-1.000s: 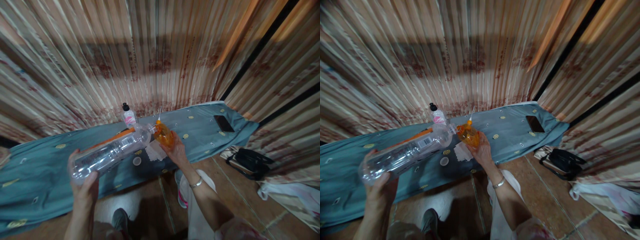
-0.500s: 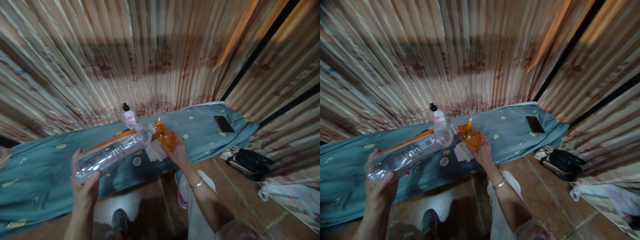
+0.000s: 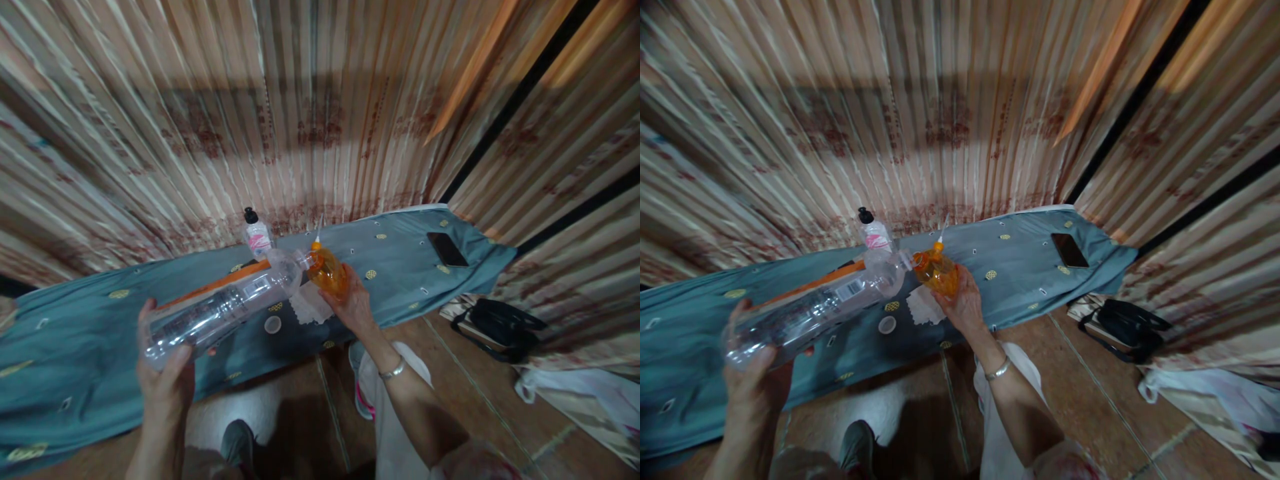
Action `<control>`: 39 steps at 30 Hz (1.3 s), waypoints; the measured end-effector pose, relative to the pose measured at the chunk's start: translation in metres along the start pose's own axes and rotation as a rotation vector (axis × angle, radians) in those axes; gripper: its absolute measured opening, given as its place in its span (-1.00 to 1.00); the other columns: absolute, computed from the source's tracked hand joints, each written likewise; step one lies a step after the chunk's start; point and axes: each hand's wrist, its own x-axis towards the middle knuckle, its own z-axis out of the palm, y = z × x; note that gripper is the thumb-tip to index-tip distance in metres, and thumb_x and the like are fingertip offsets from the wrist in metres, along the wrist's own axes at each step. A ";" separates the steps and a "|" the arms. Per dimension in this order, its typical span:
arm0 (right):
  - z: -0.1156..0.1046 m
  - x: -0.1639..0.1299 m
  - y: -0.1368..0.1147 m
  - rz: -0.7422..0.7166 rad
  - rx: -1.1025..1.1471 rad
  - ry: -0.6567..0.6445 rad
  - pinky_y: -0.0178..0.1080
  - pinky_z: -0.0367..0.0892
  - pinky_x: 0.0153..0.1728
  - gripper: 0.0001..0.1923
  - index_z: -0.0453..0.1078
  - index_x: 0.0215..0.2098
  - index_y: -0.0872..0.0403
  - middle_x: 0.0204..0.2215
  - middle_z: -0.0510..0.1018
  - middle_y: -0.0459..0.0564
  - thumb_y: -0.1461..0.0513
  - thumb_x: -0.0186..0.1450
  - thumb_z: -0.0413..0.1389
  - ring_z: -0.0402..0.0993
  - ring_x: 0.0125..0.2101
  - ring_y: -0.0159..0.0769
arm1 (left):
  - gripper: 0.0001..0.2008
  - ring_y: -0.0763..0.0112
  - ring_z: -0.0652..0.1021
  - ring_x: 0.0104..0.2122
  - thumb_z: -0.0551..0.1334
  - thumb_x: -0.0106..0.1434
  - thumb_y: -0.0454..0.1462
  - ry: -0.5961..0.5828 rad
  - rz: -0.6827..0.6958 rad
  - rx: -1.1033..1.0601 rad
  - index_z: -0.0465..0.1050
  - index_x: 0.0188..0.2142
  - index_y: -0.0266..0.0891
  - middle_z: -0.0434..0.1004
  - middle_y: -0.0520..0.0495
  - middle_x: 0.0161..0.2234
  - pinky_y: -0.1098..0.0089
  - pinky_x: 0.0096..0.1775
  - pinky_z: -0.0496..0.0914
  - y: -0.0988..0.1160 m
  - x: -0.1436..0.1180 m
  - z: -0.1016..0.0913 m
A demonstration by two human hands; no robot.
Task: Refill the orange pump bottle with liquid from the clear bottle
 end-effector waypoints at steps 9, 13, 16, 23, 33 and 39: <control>0.002 0.001 0.001 -0.049 -0.047 0.007 0.15 0.47 0.13 -0.15 0.16 0.31 0.25 0.13 0.52 0.40 -0.10 0.26 0.24 0.49 0.16 0.12 | -0.08 0.36 0.46 -0.33 0.62 -0.36 -0.14 0.006 0.013 -0.025 0.55 0.11 0.03 0.44 0.03 -0.22 0.34 -0.41 0.57 0.002 0.000 -0.003; 0.002 0.002 0.000 -0.055 -0.055 0.000 0.14 0.47 0.12 -0.14 0.17 0.30 0.27 0.13 0.52 0.42 -0.11 0.27 0.23 0.49 0.16 0.13 | -0.04 0.35 0.46 -0.33 0.62 -0.41 -0.13 0.028 0.014 -0.021 0.54 0.11 0.02 0.45 0.02 -0.20 0.35 -0.46 0.56 0.001 0.001 -0.005; 0.002 0.001 -0.001 -0.045 -0.061 0.000 0.14 0.47 0.13 -0.14 0.18 0.31 0.27 0.14 0.51 0.42 -0.12 0.27 0.22 0.48 0.16 0.14 | -0.05 0.34 0.47 -0.32 0.62 -0.40 -0.14 0.019 0.008 -0.023 0.55 0.11 0.03 0.47 0.00 -0.18 0.40 -0.50 0.53 0.001 0.002 -0.007; 0.003 0.001 -0.001 -0.037 -0.059 -0.012 0.15 0.45 0.15 -0.13 0.16 0.31 0.26 0.14 0.50 0.42 -0.11 0.26 0.24 0.47 0.17 0.15 | -0.09 0.35 0.47 -0.35 0.62 -0.39 -0.15 0.008 0.020 -0.033 0.58 0.08 0.09 0.50 -0.03 -0.18 0.51 -0.62 0.44 0.003 0.000 -0.007; 0.002 0.000 -0.001 -0.038 -0.050 -0.007 0.15 0.46 0.14 -0.14 0.15 0.32 0.24 0.14 0.51 0.40 -0.08 0.26 0.26 0.47 0.17 0.14 | -0.09 0.34 0.46 -0.33 0.63 -0.43 -0.15 0.025 0.007 -0.035 0.60 0.05 0.09 0.48 -0.03 -0.18 0.54 -0.66 0.41 0.003 0.001 -0.007; 0.005 0.000 0.001 -0.059 -0.058 0.008 0.17 0.46 0.13 -0.15 0.16 0.32 0.25 0.14 0.51 0.41 -0.08 0.27 0.24 0.48 0.16 0.15 | -0.08 0.33 0.46 -0.33 0.63 -0.44 -0.15 0.042 0.006 -0.033 0.60 0.05 0.08 0.49 -0.03 -0.20 0.48 -0.60 0.48 0.004 0.000 -0.004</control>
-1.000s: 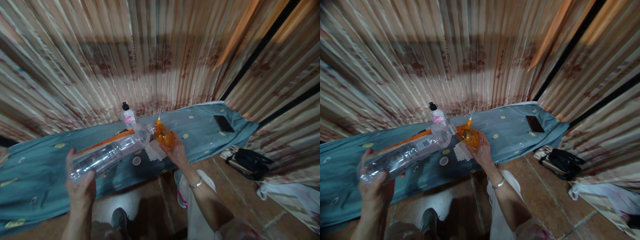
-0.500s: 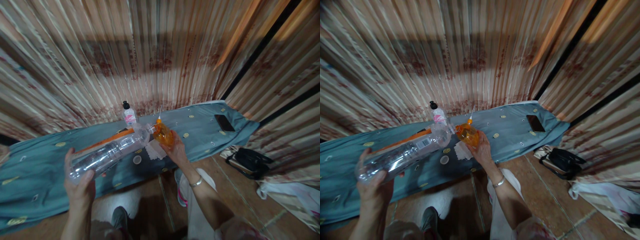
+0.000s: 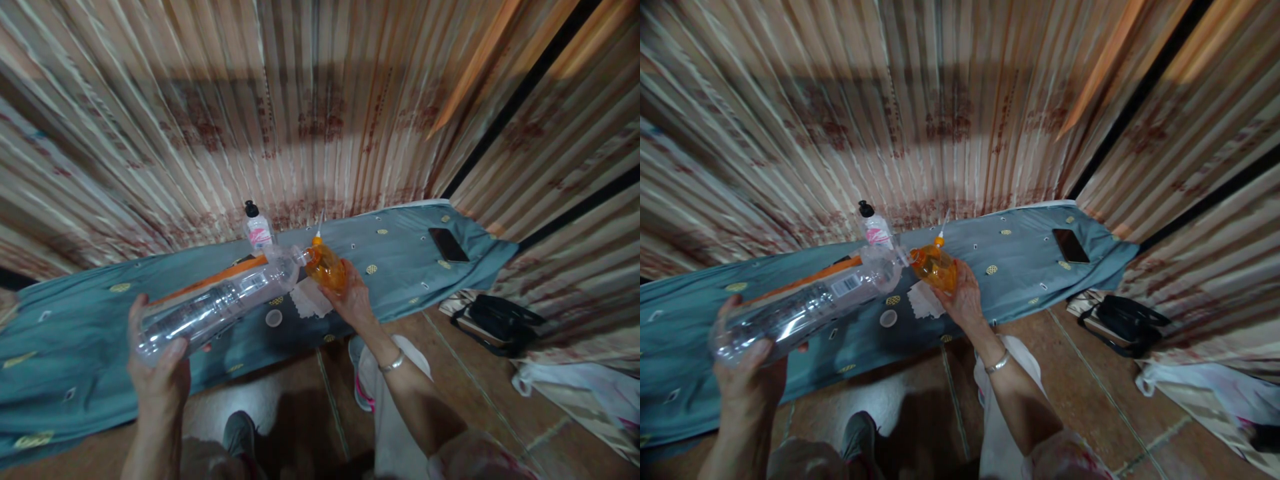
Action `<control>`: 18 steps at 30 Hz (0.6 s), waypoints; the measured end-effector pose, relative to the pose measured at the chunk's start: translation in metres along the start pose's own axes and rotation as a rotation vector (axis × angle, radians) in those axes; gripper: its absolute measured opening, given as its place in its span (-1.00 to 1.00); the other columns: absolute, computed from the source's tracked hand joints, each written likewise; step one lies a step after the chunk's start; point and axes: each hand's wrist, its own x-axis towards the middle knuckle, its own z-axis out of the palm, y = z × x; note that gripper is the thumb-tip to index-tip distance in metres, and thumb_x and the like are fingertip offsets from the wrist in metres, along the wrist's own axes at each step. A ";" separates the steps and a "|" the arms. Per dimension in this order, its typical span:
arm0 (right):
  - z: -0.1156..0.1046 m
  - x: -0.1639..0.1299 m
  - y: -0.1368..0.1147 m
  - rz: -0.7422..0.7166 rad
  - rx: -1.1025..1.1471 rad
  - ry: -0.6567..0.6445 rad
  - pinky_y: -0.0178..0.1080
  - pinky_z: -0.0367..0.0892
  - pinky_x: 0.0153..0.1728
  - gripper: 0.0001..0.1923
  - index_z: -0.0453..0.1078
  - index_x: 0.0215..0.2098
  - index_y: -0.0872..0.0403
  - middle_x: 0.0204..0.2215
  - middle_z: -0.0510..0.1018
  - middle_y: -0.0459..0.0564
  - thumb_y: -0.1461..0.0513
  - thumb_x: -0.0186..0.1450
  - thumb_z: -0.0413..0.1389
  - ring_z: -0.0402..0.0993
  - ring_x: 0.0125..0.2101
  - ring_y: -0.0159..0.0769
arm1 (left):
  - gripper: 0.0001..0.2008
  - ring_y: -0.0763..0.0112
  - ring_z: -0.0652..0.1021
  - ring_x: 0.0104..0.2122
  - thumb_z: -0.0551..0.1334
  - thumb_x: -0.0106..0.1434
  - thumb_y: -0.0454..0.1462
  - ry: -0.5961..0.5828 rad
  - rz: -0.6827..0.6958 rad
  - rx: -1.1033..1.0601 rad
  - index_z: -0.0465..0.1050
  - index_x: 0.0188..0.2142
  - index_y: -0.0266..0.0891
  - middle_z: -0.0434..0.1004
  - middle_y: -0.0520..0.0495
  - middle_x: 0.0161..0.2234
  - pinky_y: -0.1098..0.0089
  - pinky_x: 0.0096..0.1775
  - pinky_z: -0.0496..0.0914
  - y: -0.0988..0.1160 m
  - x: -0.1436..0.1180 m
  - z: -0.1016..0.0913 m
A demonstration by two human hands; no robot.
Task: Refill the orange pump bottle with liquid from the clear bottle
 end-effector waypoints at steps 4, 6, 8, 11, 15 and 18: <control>0.000 0.000 0.001 0.004 0.009 -0.005 0.17 0.47 0.12 -0.15 0.14 0.32 0.23 0.15 0.50 0.39 -0.08 0.27 0.24 0.48 0.16 0.14 | -0.09 0.33 0.45 -0.33 0.62 -0.42 -0.16 -0.015 0.009 0.006 0.60 0.06 0.09 0.49 -0.03 -0.19 0.46 -0.58 0.49 0.000 0.000 -0.001; 0.000 0.000 0.001 0.008 0.008 -0.008 0.18 0.45 0.13 -0.14 0.13 0.33 0.22 0.16 0.50 0.40 -0.08 0.26 0.24 0.47 0.17 0.15 | -0.09 0.33 0.45 -0.34 0.62 -0.43 -0.15 -0.017 0.012 0.005 0.60 0.05 0.09 0.50 -0.04 -0.18 0.46 -0.59 0.49 0.001 0.000 -0.001; -0.001 0.000 0.001 0.007 0.008 -0.011 0.19 0.44 0.14 -0.13 0.12 0.34 0.22 0.16 0.49 0.40 -0.08 0.26 0.25 0.46 0.18 0.15 | -0.08 0.32 0.45 -0.33 0.62 -0.43 -0.14 -0.022 0.011 0.003 0.59 0.06 0.09 0.50 -0.04 -0.17 0.46 -0.60 0.48 0.001 0.000 0.000; -0.001 0.000 0.000 0.006 0.010 -0.014 0.17 0.45 0.14 -0.13 0.12 0.33 0.24 0.15 0.50 0.41 -0.07 0.26 0.25 0.46 0.18 0.14 | -0.07 0.32 0.45 -0.33 0.62 -0.41 -0.14 -0.021 0.001 0.013 0.57 0.09 0.07 0.50 -0.04 -0.16 0.46 -0.59 0.47 0.000 0.000 -0.001; -0.001 0.000 -0.001 0.024 0.005 -0.015 0.14 0.45 0.14 -0.15 0.15 0.31 0.24 0.15 0.50 0.40 -0.07 0.25 0.26 0.47 0.17 0.12 | -0.03 0.32 0.45 -0.31 0.62 -0.42 -0.13 -0.002 0.000 0.031 0.54 0.11 0.03 0.47 -0.01 -0.17 0.44 -0.53 0.49 -0.002 0.001 -0.003; -0.001 0.001 -0.001 0.038 0.006 -0.015 0.15 0.44 0.15 -0.14 0.14 0.32 0.21 0.15 0.50 0.38 -0.07 0.24 0.27 0.46 0.17 0.12 | -0.05 0.32 0.45 -0.31 0.61 -0.40 -0.12 -0.007 0.011 0.040 0.54 0.11 0.02 0.45 0.01 -0.20 0.38 -0.48 0.53 -0.002 0.000 -0.002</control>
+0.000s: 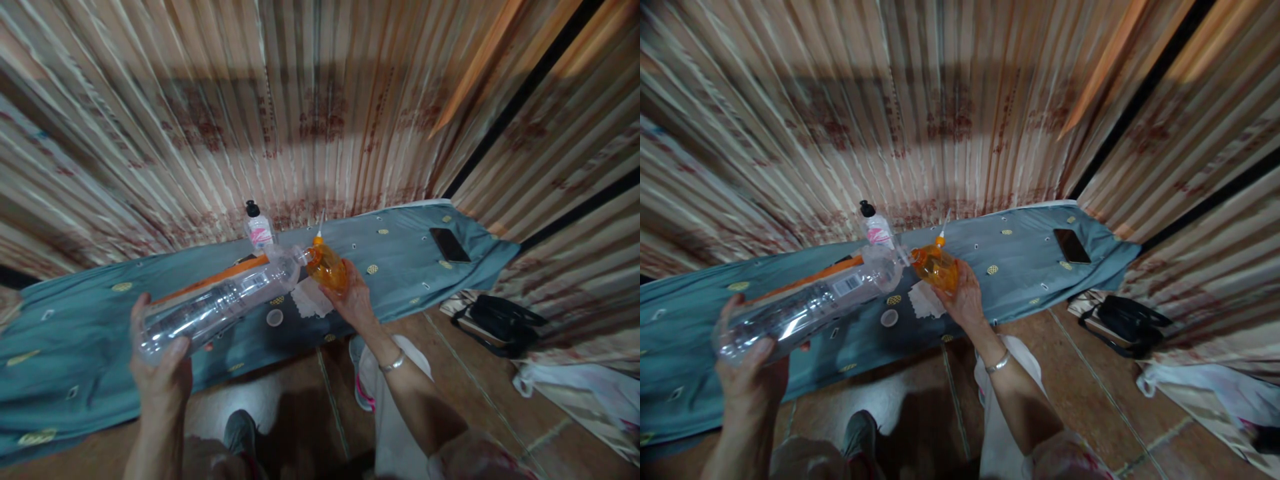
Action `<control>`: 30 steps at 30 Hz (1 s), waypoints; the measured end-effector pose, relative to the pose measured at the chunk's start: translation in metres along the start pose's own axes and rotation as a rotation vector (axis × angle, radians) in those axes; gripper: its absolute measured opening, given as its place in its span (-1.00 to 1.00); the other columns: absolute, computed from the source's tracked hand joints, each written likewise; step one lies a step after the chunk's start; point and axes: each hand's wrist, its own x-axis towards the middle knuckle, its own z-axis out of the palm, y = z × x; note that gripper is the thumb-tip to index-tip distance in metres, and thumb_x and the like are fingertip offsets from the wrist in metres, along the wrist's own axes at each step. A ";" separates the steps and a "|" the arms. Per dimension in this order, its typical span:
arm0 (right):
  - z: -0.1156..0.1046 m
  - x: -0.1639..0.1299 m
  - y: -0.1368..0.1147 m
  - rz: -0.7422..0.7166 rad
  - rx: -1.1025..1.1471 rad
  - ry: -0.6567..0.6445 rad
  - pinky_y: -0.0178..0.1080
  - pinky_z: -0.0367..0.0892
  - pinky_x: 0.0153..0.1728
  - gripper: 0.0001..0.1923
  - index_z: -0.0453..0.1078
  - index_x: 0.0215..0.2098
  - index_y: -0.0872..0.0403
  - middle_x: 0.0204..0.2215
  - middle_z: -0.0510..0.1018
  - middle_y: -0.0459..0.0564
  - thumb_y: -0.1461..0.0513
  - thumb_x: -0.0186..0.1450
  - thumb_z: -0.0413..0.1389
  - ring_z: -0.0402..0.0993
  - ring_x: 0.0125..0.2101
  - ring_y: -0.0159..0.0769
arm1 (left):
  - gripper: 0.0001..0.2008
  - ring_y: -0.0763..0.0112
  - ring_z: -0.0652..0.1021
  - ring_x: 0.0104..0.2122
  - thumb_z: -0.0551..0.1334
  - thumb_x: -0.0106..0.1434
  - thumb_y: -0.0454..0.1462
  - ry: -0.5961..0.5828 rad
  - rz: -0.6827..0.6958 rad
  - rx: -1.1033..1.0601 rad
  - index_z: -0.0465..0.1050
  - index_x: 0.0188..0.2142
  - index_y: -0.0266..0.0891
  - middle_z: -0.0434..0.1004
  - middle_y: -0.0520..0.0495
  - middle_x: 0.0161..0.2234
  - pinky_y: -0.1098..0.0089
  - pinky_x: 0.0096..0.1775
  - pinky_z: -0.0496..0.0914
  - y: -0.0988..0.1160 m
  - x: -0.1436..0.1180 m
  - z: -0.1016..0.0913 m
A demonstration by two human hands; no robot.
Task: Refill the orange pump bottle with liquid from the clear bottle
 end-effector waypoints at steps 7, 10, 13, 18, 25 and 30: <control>-0.002 0.000 -0.001 -0.013 0.004 -0.009 0.16 0.45 0.14 -0.14 0.14 0.33 0.22 0.15 0.50 0.39 -0.09 0.26 0.25 0.46 0.17 0.13 | -0.06 0.31 0.44 -0.32 0.60 -0.40 -0.14 -0.002 -0.005 -0.002 0.55 0.10 0.03 0.45 -0.02 -0.20 0.36 -0.50 0.53 0.003 -0.001 0.002; -0.002 0.000 0.000 -0.016 -0.003 -0.008 0.17 0.44 0.15 -0.13 0.14 0.33 0.22 0.17 0.49 0.40 -0.11 0.27 0.24 0.45 0.19 0.14 | -0.08 0.31 0.44 -0.33 0.61 -0.42 -0.15 -0.001 0.000 -0.011 0.56 0.07 0.02 0.45 0.00 -0.21 0.36 -0.50 0.53 0.003 0.000 0.003; -0.002 0.000 0.001 -0.009 -0.006 -0.016 0.17 0.44 0.15 -0.14 0.16 0.32 0.22 0.16 0.50 0.39 -0.11 0.26 0.24 0.46 0.18 0.14 | -0.06 0.31 0.45 -0.32 0.60 -0.41 -0.15 -0.008 -0.003 -0.005 0.55 0.09 0.01 0.46 -0.01 -0.20 0.35 -0.50 0.54 0.003 -0.001 0.002; 0.000 0.000 0.001 -0.005 0.001 -0.008 0.18 0.45 0.14 -0.14 0.17 0.30 0.28 0.14 0.50 0.44 -0.06 0.24 0.28 0.47 0.16 0.16 | -0.04 0.34 0.43 -0.33 0.60 -0.40 -0.15 -0.003 -0.012 0.000 0.53 0.12 0.02 0.45 -0.02 -0.20 0.38 -0.50 0.54 0.003 -0.001 0.002; 0.002 0.000 0.003 -0.010 -0.003 0.004 0.18 0.43 0.15 -0.14 0.15 0.31 0.22 0.15 0.50 0.40 -0.06 0.23 0.28 0.46 0.18 0.15 | -0.06 0.32 0.43 -0.30 0.60 -0.43 -0.15 0.017 -0.011 0.012 0.55 0.08 0.03 0.43 0.00 -0.20 0.43 -0.52 0.51 0.003 0.001 0.004; 0.000 0.000 0.002 -0.009 0.002 -0.005 0.17 0.43 0.16 -0.13 0.14 0.32 0.24 0.15 0.50 0.42 -0.09 0.25 0.26 0.47 0.18 0.15 | -0.10 0.34 0.43 -0.33 0.59 -0.39 -0.16 0.003 -0.010 0.008 0.55 0.08 0.03 0.43 0.01 -0.21 0.37 -0.48 0.55 0.003 0.000 0.005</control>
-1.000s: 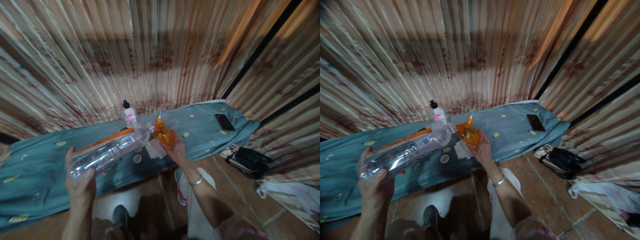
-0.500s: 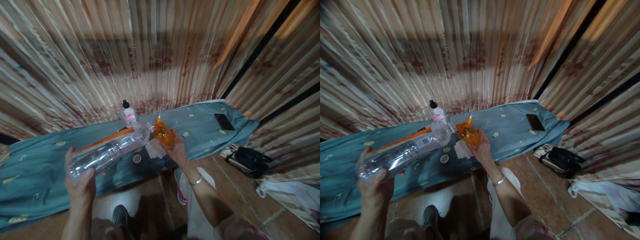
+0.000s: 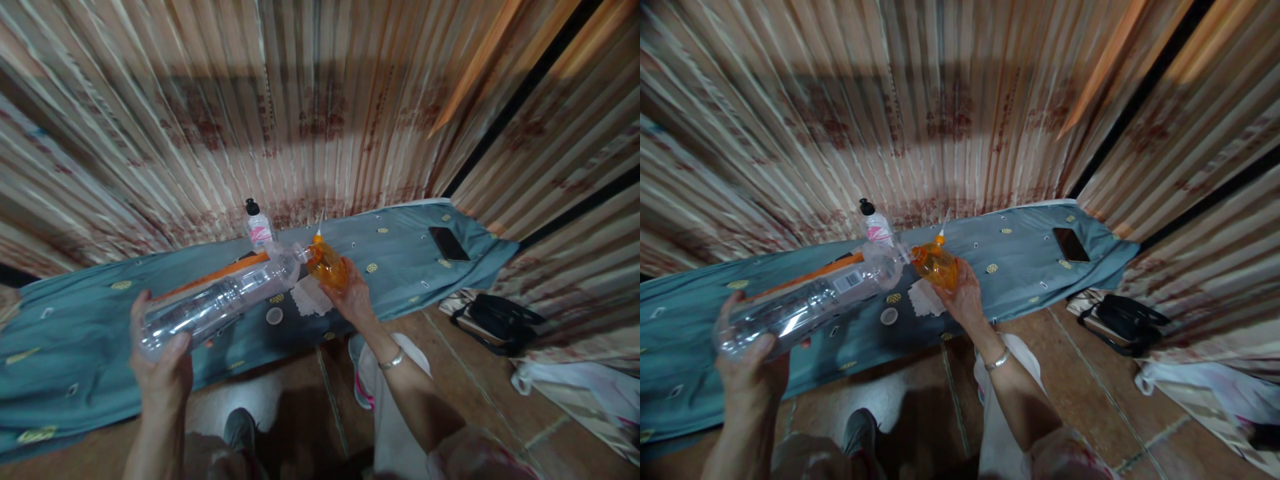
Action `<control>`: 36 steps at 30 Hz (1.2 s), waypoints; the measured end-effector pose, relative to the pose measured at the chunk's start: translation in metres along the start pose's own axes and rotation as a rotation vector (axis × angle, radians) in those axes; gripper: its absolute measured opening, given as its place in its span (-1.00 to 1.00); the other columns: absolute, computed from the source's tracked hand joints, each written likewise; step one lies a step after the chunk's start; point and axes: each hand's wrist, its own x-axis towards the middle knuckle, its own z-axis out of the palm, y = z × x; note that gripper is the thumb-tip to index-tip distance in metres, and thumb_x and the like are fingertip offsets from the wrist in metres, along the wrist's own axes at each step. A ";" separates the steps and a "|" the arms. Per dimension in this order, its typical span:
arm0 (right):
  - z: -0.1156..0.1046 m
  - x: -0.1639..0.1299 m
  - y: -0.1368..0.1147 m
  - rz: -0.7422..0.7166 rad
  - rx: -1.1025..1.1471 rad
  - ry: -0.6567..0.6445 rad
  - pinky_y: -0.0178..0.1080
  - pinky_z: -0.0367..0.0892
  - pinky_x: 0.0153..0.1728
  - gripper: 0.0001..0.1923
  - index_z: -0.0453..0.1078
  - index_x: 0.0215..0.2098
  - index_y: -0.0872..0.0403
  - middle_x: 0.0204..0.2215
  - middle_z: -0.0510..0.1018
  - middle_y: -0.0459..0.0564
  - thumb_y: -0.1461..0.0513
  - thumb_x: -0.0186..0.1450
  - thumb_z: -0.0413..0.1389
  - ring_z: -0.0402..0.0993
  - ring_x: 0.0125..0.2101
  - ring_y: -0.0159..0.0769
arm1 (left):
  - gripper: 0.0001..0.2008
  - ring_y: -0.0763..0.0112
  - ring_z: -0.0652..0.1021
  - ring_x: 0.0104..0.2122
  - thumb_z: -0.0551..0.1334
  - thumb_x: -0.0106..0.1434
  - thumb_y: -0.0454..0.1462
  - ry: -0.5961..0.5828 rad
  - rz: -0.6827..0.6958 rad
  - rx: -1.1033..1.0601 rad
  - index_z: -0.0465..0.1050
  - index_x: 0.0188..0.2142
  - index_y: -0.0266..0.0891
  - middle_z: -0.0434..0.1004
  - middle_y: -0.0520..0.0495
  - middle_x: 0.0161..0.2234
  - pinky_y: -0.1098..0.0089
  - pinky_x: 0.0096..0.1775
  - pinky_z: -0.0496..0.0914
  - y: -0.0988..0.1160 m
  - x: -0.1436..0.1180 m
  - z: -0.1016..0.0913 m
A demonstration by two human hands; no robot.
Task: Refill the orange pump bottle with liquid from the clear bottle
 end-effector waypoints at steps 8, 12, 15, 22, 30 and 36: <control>-0.001 0.000 0.000 -0.007 -0.003 0.006 0.16 0.43 0.16 -0.14 0.14 0.32 0.24 0.15 0.50 0.41 -0.08 0.25 0.25 0.46 0.18 0.14 | -0.09 0.34 0.44 -0.32 0.62 -0.43 -0.17 -0.005 -0.002 -0.038 0.59 0.05 0.07 0.44 0.00 -0.22 0.42 -0.52 0.53 0.000 0.000 -0.002; -0.001 0.000 -0.001 -0.009 -0.007 -0.002 0.15 0.43 0.15 -0.14 0.14 0.32 0.24 0.15 0.50 0.41 -0.10 0.27 0.23 0.47 0.18 0.13 | -0.08 0.35 0.44 -0.34 0.61 -0.40 -0.16 -0.017 0.001 -0.032 0.57 0.08 0.07 0.45 0.00 -0.22 0.44 -0.53 0.52 -0.001 0.000 -0.002; 0.000 0.000 -0.001 -0.012 -0.009 0.007 0.17 0.42 0.16 -0.13 0.13 0.33 0.22 0.16 0.49 0.40 -0.11 0.27 0.23 0.46 0.18 0.13 | -0.08 0.35 0.44 -0.33 0.60 -0.38 -0.15 -0.020 0.010 -0.011 0.55 0.10 0.06 0.46 -0.01 -0.19 0.41 -0.51 0.54 -0.001 0.000 -0.002; 0.000 0.000 0.000 -0.027 -0.004 0.024 0.16 0.46 0.13 -0.14 0.14 0.31 0.24 0.14 0.51 0.41 -0.10 0.27 0.23 0.48 0.17 0.13 | -0.08 0.32 0.44 -0.33 0.59 -0.38 -0.12 -0.009 0.017 0.025 0.53 0.10 0.02 0.47 -0.01 -0.16 0.32 -0.46 0.56 0.001 -0.001 0.000; 0.001 -0.001 0.000 -0.009 -0.011 0.019 0.15 0.45 0.14 -0.14 0.15 0.31 0.26 0.15 0.50 0.43 -0.09 0.27 0.24 0.48 0.17 0.14 | -0.09 0.35 0.44 -0.35 0.61 -0.43 -0.13 -0.003 0.012 0.001 0.57 0.06 0.05 0.42 0.02 -0.24 0.37 -0.51 0.55 0.003 -0.001 0.003; 0.001 -0.001 0.001 0.001 -0.010 0.006 0.15 0.45 0.14 -0.11 0.14 0.32 0.26 0.15 0.50 0.42 -0.10 0.25 0.25 0.46 0.18 0.14 | -0.08 0.36 0.44 -0.35 0.62 -0.43 -0.14 0.002 0.015 -0.014 0.58 0.06 0.04 0.43 0.02 -0.24 0.36 -0.50 0.56 0.002 -0.001 0.002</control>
